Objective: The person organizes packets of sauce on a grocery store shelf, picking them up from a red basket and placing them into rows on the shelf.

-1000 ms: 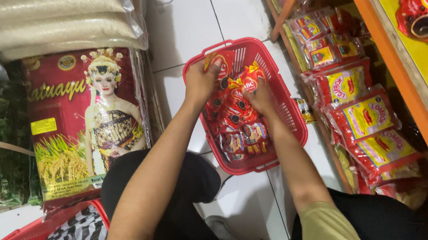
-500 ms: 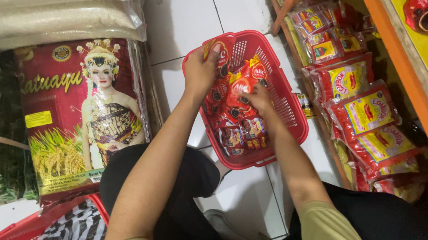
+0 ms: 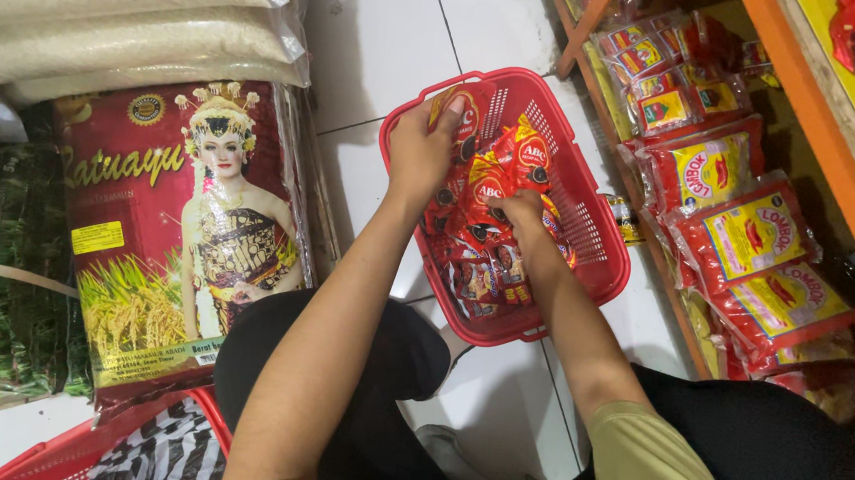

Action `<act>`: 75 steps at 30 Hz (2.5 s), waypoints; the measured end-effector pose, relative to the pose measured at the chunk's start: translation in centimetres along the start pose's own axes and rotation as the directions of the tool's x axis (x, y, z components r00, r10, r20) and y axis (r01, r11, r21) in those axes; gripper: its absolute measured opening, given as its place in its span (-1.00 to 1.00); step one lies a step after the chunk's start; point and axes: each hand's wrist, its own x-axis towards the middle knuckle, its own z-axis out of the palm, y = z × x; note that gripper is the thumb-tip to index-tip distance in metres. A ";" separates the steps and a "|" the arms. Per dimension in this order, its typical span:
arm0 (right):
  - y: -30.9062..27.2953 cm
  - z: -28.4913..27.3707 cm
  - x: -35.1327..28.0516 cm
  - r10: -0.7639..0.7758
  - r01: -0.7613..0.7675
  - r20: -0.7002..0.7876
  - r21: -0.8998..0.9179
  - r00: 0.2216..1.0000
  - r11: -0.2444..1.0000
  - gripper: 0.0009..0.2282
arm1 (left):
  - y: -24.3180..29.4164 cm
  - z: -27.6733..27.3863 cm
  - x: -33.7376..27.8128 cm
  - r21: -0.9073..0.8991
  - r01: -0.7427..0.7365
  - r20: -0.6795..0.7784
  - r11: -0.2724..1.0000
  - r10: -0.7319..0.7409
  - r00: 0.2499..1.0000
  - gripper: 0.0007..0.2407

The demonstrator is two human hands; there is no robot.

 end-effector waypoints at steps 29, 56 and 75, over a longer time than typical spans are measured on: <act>-14.5 -13.5 -14.8 -0.463 0.413 0.371 0.209 0.805 0.886 -0.59 | 11.2 0.4 -1.2 -0.083 -0.294 0.100 0.952 0.301 0.948 -0.72; -17.9 -31.9 -25.2 -0.548 0.489 -0.186 0.729 0.816 0.480 -0.68 | 17.7 16.0 -8.2 -0.273 -0.084 0.745 0.958 0.266 0.612 -0.83; -20.0 -29.5 -28.6 -0.706 0.618 -0.066 0.544 0.705 0.567 -0.64 | 14.5 14.2 -5.7 -0.306 -0.001 0.528 0.952 0.171 0.832 -0.81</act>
